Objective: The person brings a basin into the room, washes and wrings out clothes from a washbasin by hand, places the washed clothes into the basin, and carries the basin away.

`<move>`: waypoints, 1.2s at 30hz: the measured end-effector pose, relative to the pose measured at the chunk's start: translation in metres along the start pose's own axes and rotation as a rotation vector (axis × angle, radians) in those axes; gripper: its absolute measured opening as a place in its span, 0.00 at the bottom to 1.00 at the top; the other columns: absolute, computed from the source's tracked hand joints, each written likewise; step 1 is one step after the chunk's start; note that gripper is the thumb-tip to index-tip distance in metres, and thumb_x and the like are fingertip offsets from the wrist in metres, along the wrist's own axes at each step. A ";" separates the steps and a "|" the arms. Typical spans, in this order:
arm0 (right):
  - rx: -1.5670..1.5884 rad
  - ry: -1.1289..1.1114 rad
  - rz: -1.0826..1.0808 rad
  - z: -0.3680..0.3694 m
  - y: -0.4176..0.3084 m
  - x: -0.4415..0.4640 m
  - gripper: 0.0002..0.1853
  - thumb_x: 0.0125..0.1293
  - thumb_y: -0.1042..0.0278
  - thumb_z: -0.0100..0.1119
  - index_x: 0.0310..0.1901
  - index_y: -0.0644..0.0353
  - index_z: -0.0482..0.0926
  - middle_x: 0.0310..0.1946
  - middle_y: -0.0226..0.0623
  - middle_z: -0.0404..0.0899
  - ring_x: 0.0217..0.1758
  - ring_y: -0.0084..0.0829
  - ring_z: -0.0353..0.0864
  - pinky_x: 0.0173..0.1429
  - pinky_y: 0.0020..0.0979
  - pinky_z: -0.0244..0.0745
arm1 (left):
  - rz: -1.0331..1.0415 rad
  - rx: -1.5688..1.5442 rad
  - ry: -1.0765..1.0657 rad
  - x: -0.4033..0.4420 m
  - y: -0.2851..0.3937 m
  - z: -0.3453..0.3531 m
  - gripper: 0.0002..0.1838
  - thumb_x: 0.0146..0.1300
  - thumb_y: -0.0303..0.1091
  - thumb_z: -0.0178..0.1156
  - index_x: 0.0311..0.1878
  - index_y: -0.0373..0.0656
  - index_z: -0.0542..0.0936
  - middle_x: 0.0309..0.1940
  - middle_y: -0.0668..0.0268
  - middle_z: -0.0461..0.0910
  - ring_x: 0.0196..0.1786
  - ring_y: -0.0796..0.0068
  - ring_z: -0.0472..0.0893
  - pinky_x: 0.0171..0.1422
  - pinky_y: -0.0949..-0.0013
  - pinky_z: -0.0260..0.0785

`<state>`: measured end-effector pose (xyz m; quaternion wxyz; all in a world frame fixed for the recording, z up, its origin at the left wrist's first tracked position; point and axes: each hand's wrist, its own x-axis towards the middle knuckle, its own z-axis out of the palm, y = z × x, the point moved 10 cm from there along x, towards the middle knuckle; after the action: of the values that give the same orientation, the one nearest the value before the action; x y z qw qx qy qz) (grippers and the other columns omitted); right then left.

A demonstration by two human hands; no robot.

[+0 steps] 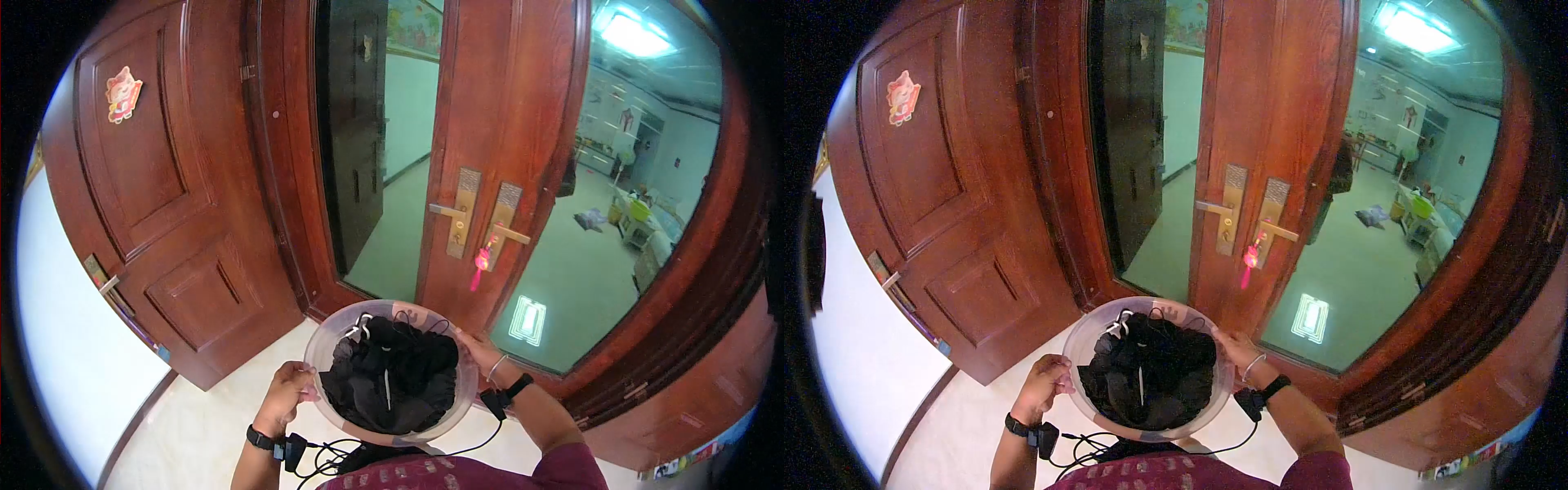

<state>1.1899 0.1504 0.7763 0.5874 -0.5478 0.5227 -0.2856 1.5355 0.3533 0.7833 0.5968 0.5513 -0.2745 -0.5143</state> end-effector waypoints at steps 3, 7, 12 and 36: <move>-0.002 -0.077 -0.065 0.011 -0.016 0.083 0.35 0.59 0.37 0.53 0.53 0.66 0.73 0.48 0.40 0.76 0.50 0.33 0.73 0.54 0.33 0.69 | -0.014 0.011 0.012 0.059 0.007 0.001 0.11 0.60 0.27 0.53 0.45 0.34 0.70 0.29 0.64 0.72 0.27 0.76 0.75 0.34 0.67 0.78; -0.092 -0.232 -0.010 0.033 -0.078 0.148 0.42 0.59 0.31 0.46 0.61 0.64 0.66 0.58 0.40 0.69 0.61 0.33 0.65 0.63 0.35 0.61 | -0.016 0.031 0.079 0.132 0.034 0.005 0.11 0.60 0.27 0.51 0.45 0.33 0.70 0.28 0.64 0.72 0.27 0.75 0.75 0.34 0.68 0.78; -0.102 -0.192 -0.031 0.031 -0.121 0.243 0.48 0.57 0.23 0.36 0.62 0.64 0.65 0.59 0.41 0.67 0.63 0.34 0.63 0.65 0.35 0.57 | -0.012 -0.011 0.127 0.196 0.059 0.013 0.16 0.61 0.27 0.50 0.51 0.31 0.65 0.27 0.63 0.73 0.26 0.73 0.76 0.35 0.66 0.78; 0.166 0.360 0.182 -0.047 -0.068 0.428 0.40 0.49 0.19 0.41 0.22 0.59 0.74 0.09 0.28 0.60 0.10 0.24 0.57 0.15 0.27 0.50 | -0.185 0.061 -0.226 0.456 0.070 0.040 0.11 0.61 0.29 0.54 0.43 0.39 0.64 0.27 0.61 0.75 0.27 0.69 0.79 0.36 0.64 0.76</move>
<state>1.2871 -0.2703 0.7183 0.5510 -0.3882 0.6412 -0.3668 1.6671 -0.0890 0.7498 0.4952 0.5305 -0.3037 -0.6174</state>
